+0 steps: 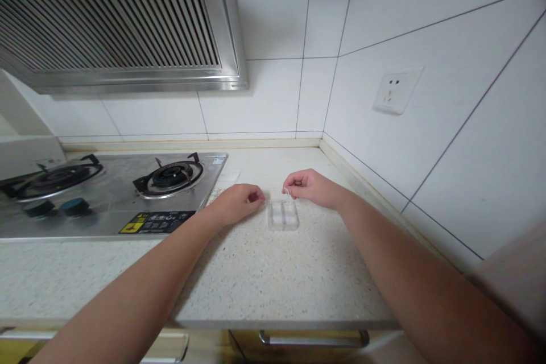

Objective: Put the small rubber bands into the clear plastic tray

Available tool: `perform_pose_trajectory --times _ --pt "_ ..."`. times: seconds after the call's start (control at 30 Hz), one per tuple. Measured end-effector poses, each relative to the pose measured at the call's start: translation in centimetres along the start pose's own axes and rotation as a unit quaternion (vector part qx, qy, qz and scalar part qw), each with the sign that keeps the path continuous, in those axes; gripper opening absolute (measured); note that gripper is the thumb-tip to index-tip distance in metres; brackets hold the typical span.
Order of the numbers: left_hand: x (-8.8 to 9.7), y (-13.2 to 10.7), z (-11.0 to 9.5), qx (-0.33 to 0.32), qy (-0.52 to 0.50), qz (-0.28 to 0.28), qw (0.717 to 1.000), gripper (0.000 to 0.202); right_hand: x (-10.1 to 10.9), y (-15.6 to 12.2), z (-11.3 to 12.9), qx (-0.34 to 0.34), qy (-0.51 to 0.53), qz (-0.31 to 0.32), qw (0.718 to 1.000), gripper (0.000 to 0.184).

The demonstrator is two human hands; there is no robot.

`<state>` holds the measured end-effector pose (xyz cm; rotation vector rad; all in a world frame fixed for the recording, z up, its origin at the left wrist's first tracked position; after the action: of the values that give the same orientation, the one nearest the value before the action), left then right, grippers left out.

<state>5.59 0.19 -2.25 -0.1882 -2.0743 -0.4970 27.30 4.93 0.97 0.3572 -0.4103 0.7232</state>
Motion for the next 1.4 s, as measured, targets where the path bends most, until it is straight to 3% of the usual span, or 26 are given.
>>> perform_pose_trajectory --times 0.87,1.4 --pt "0.3 -0.2 -0.4 -0.002 0.020 0.013 1.000 0.023 -0.2 0.5 -1.2 0.006 -0.033 0.000 0.999 0.022" --pt "0.3 -0.2 -0.4 0.002 0.023 0.017 1.000 0.024 -0.2 0.4 -1.2 0.001 -0.123 -0.001 0.992 0.022"
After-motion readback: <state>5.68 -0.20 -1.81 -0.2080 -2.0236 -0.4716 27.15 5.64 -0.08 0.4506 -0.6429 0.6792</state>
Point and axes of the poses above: each hand's wrist, its own y-axis towards the middle knuckle, its own x-axis out of the back of the hand, z = x × y, the point moved 3 cm from there along y, towards the middle knuckle, and after that the axes turned 3 degrees about -z, right-handed, at the moved point
